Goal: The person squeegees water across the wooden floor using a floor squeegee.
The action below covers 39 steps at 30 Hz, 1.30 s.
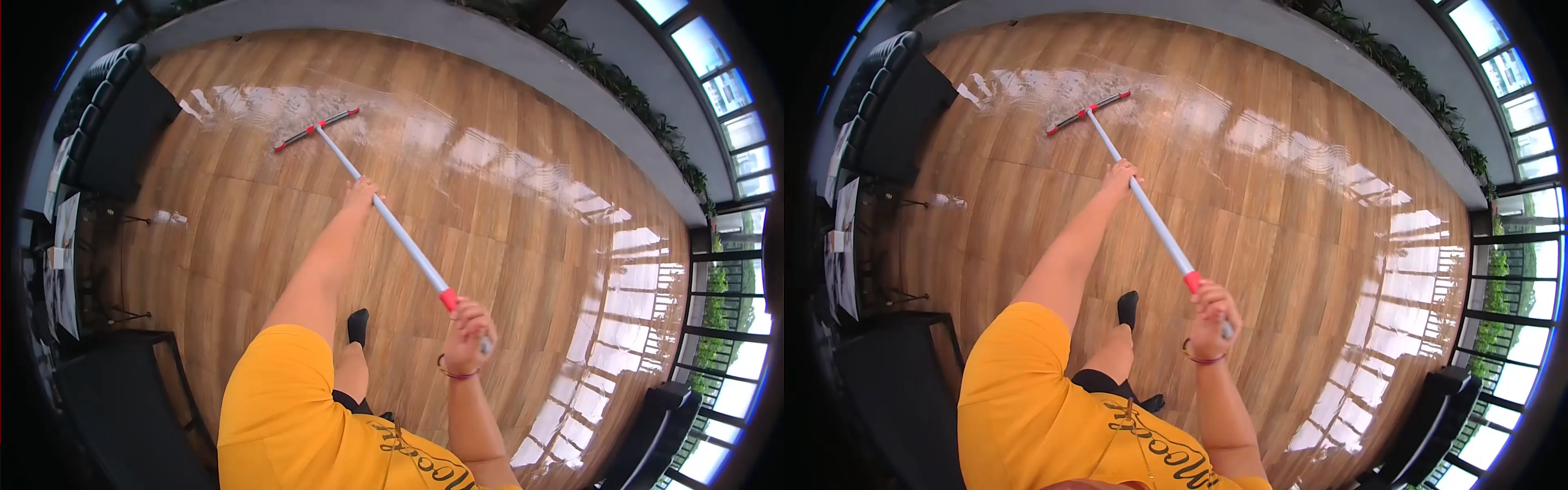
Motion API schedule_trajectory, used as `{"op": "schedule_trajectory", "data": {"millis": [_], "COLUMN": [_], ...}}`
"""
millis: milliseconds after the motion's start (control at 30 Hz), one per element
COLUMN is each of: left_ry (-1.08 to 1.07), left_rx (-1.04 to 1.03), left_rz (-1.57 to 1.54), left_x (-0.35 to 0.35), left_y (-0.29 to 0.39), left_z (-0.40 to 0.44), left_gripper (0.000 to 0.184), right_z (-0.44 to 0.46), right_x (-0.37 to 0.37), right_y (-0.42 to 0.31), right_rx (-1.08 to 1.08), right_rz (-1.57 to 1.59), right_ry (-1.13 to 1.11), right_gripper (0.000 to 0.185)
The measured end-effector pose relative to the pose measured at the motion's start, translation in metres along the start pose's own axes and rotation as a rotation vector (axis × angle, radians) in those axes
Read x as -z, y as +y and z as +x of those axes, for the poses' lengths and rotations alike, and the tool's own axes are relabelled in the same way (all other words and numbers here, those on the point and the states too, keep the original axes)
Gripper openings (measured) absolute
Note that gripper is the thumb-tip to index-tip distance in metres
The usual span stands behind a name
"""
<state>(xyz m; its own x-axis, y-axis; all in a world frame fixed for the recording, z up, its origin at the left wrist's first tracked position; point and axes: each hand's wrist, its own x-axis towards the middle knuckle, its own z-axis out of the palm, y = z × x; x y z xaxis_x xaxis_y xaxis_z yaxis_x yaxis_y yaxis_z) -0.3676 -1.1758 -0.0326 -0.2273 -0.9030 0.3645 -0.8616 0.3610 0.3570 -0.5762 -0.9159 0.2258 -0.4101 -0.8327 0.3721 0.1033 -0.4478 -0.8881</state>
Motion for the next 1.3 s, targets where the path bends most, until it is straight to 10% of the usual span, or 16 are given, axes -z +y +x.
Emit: {"op": "schedule_trajectory", "data": {"millis": [133, 467, 933, 1300], "left_ry": [-0.138, -0.329, -0.526, -1.110], "left_rx": [-0.065, -0.512, -0.122, -0.920], "left_rz": [-0.119, -0.797, -0.153, -0.834], "left_x": [0.047, 0.133, 0.017, 0.019], "left_y": [-0.015, 0.257, 0.216, 0.706], "left_z": [0.038, -0.037, 0.034, -0.104], "left_gripper": [0.023, 0.013, 0.025, 0.030], "right_z": [0.023, 0.071, 0.086, 0.011], "right_x": [-0.050, 0.051, 0.131, 0.504], "right_y": [-0.015, -0.292, -0.135, -0.478], "right_rx": [0.074, 0.405, 0.267, 0.458], "right_rz": [0.022, -0.095, 0.169, -0.085], "right_ry": [-0.062, -0.111, 0.103, 0.771], "right_gripper": [0.043, 0.049, 0.040, 0.043]}}
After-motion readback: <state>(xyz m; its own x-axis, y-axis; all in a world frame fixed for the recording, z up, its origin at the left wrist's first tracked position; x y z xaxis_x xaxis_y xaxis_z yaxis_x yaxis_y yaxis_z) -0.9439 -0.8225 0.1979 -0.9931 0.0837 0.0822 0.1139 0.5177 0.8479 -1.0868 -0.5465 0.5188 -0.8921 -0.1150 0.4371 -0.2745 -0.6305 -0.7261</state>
